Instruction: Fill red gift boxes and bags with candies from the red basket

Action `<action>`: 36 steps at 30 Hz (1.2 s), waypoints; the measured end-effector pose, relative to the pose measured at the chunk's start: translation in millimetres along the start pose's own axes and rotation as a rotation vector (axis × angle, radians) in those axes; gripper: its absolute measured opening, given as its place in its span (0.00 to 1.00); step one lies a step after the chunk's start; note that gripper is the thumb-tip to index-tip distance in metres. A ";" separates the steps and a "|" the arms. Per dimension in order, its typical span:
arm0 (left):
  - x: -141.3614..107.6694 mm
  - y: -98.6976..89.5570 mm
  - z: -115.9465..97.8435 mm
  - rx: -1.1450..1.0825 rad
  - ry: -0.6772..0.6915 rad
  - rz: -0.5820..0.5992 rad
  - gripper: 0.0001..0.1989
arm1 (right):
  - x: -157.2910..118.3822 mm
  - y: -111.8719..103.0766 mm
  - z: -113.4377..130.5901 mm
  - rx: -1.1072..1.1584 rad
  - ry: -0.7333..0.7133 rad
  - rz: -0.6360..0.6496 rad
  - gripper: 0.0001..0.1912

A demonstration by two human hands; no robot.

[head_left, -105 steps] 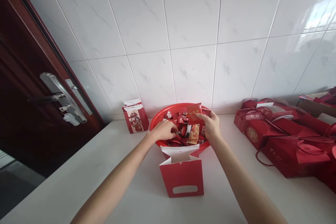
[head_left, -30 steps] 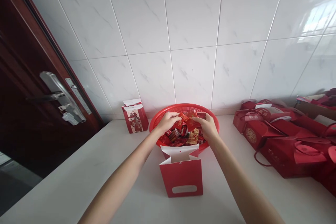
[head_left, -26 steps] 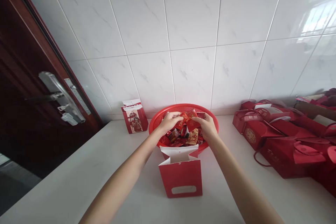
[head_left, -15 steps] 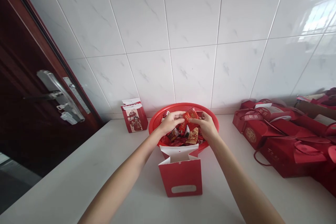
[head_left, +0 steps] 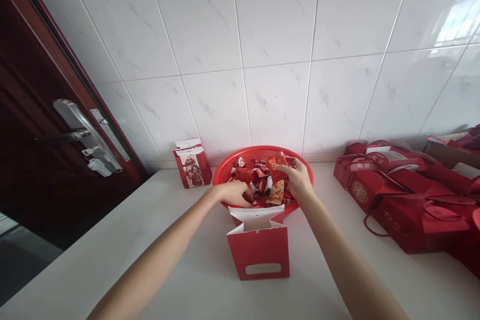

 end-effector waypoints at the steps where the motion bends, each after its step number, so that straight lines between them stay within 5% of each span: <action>1: -0.4 -0.1 -3.9 0.044 -0.012 0.055 0.08 | -0.1 0.0 0.1 0.000 0.001 -0.002 0.17; 6: 6.7 -4.4 -22.6 0.243 -0.110 0.205 0.18 | -1.5 0.2 1.3 0.005 -0.003 0.006 0.16; 13: 10.4 1.6 -42.5 0.418 -0.193 0.226 0.13 | -0.4 -0.3 0.5 0.005 -0.004 0.005 0.16; 29: 12.9 4.6 -34.3 0.451 -0.118 0.176 0.07 | 2.6 -1.4 -0.5 -0.002 -0.021 0.008 0.15; 36: 9.4 2.9 -24.4 0.397 -0.128 0.206 0.11 | 0.5 -0.5 2.3 -0.008 -0.007 0.012 0.15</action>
Point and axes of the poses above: each hand's wrist, its own x-axis towards the middle knuckle, its own y-axis out of the palm, z = x × y, the point moved 1 cm from there along x, towards the middle knuckle, and after that the axes turned 11 degrees about x, right-handed, at the moved point
